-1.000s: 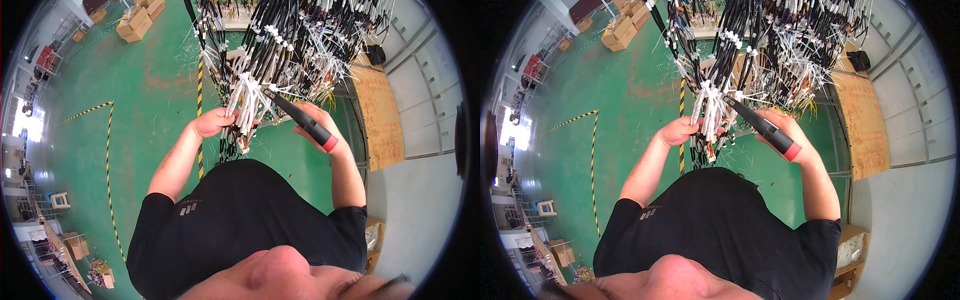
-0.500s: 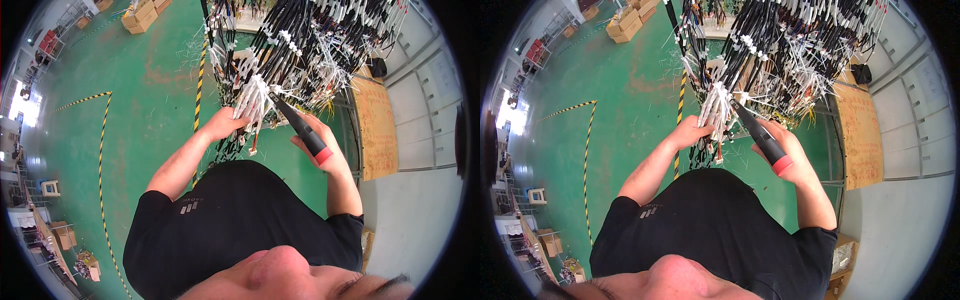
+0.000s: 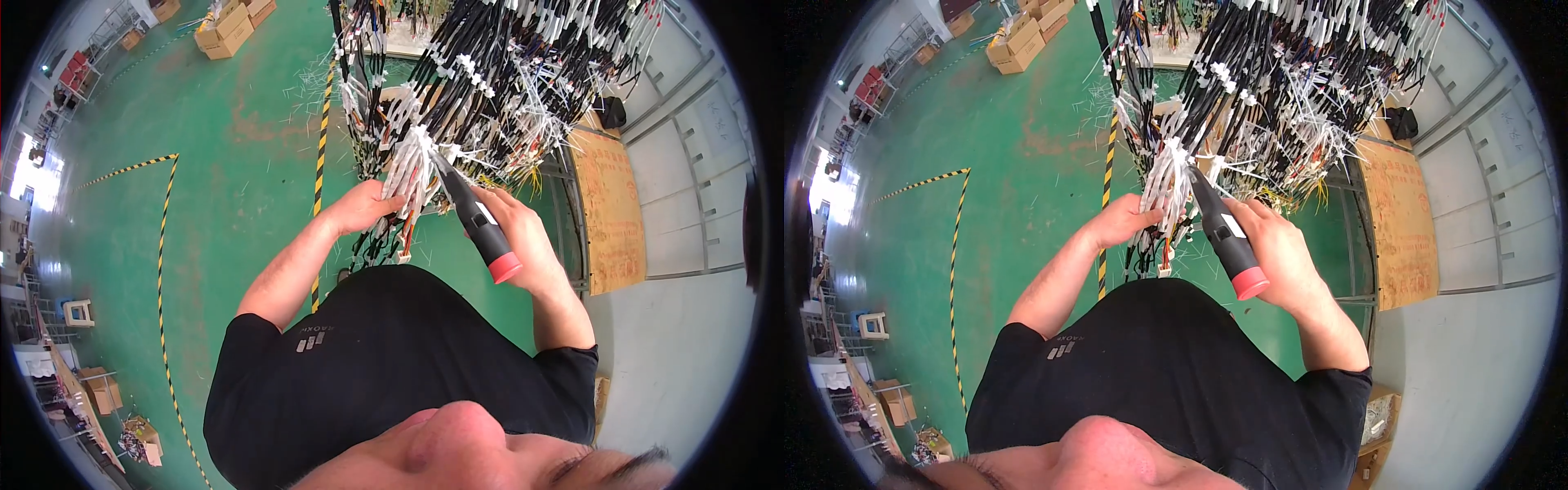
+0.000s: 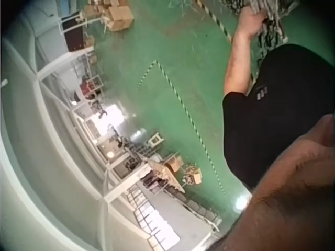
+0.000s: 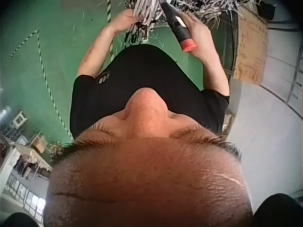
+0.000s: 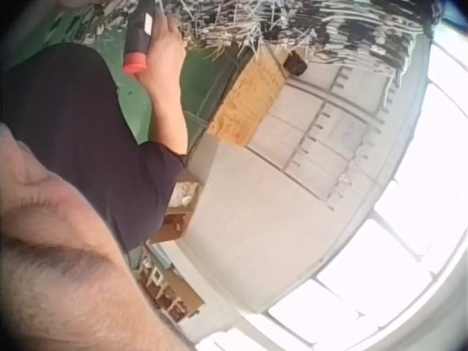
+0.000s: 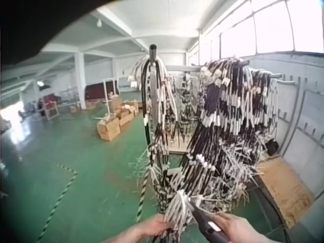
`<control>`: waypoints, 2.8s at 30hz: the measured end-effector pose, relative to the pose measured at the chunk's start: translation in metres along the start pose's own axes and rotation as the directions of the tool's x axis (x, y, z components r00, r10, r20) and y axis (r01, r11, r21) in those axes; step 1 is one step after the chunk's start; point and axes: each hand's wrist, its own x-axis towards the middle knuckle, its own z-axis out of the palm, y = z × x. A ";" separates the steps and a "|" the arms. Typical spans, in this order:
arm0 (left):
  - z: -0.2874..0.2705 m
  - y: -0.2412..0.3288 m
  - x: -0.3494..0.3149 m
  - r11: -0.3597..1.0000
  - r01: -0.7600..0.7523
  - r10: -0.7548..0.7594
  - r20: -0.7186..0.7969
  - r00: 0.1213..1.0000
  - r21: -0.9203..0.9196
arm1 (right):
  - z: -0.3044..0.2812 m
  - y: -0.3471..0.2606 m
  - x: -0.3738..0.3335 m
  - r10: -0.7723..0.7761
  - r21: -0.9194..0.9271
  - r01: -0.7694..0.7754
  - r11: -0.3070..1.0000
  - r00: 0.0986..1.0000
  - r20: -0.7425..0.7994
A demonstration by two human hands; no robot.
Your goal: Tighten and trim cable ties on wire harness bundles using a specialized tensioning tool.
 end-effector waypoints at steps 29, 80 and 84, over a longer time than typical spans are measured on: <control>-0.012 0.013 -0.004 0.996 0.088 -0.090 0.112 0.990 0.020 | 0.019 0.041 0.016 0.031 -0.011 -0.032 0.999 0.997 -0.067; -0.015 -0.006 0.002 0.998 -0.009 0.018 0.124 0.992 -0.069 | 0.012 0.057 0.010 -0.017 -0.060 0.017 0.998 1.000 -0.003; -0.018 0.022 -0.005 0.925 0.035 0.047 0.204 0.978 -0.378 | 0.021 0.072 0.007 -0.216 -0.051 0.212 0.976 0.968 -0.126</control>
